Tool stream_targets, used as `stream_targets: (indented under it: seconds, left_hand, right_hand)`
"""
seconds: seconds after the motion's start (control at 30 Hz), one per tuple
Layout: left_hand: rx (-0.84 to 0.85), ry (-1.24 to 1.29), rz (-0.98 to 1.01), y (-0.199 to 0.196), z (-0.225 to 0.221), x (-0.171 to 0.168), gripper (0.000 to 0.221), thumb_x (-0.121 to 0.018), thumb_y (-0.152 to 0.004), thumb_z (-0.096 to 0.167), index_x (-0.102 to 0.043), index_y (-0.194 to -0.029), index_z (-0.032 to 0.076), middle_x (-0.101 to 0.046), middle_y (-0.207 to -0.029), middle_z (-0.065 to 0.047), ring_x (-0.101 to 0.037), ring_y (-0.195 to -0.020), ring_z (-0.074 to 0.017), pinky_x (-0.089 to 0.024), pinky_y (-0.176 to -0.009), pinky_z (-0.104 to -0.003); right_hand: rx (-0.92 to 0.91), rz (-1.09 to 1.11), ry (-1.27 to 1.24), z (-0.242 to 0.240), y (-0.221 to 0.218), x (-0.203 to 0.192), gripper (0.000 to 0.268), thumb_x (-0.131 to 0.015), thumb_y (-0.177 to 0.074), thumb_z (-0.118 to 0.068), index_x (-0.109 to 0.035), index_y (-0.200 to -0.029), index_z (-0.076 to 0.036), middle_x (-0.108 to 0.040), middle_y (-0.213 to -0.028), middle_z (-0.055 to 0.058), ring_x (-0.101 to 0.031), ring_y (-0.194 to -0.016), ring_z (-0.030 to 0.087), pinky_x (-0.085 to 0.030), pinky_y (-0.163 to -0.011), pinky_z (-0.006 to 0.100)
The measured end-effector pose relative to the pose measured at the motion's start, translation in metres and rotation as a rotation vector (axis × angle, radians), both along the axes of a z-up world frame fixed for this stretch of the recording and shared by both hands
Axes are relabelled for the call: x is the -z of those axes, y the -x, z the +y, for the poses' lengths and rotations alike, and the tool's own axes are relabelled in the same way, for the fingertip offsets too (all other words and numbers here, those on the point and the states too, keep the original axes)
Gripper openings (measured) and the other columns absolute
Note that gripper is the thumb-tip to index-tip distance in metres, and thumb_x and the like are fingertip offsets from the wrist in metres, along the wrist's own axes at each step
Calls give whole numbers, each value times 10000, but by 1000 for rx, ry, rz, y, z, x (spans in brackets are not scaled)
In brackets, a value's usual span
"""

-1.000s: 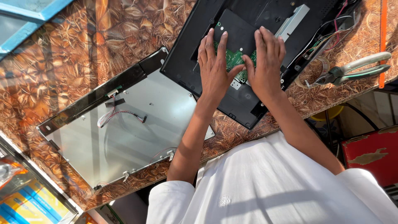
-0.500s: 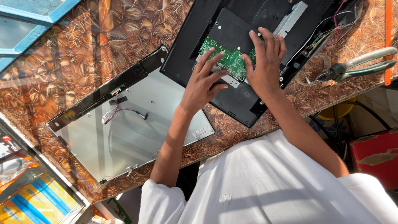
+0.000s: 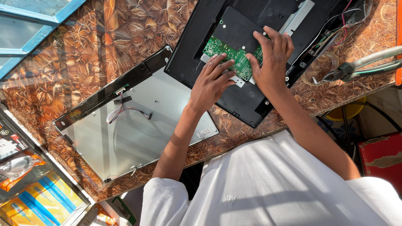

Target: The person uses pliers to pry a metal bracket and then places a circuit board into a monitor frame using their hands.

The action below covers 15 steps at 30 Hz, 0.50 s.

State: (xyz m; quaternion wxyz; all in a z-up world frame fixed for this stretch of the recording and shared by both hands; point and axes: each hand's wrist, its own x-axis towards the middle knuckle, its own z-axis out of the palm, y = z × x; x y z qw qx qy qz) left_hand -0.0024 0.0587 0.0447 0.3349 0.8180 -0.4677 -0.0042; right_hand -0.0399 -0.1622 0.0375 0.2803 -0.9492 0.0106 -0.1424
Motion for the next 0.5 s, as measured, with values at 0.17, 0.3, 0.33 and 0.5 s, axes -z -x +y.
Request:
stream_targets:
  seconds: [0.17,0.3,0.33,0.5]
  left_hand:
    - [-13,-18,15,3,0,4,246,-600,-1090,233,-656,-1273,80,-518,-1478,-119,-362,-1479,-368,-401,-1275,-591]
    - [-25,24,51,4,0,8,265,-578,-1098,239,-648,-1297,79,-509,-1493,-109,-364,-1488,-360,-399,-1297,-579]
    - [-24,23,52,4,1,9,265,-578,-1098,239,-648,-1297,79,-509,-1493,-109,-364,-1488,-360,-399,-1297,-579]
    - [-16,29,60,3,1,3,269,-566,-1105,243,-648,-1289,65,-512,-1482,-124,-361,-1484,-368,-399,-1292,-590]
  right_hand:
    - [-7,-30,-6,-1,1,4,428,-828,-1067,-138,-575,-1406,-76,-476,-1459,178,-534,-1255,449,-248,-1161,656]
    - [-14,-30,-16,-2,1,6,419,-823,-1084,-150,-570,-1411,-85,-455,-1479,179,-504,-1300,463,-253,-1168,680]
    - [-14,-29,-17,-1,1,5,419,-823,-1084,-150,-570,-1411,-85,-455,-1479,179,-504,-1300,463,-253,-1168,680]
    - [-19,-18,-3,0,0,-3,406,-797,-1079,-169,-573,-1396,-50,-473,-1449,195,-508,-1289,461,-234,-1169,651]
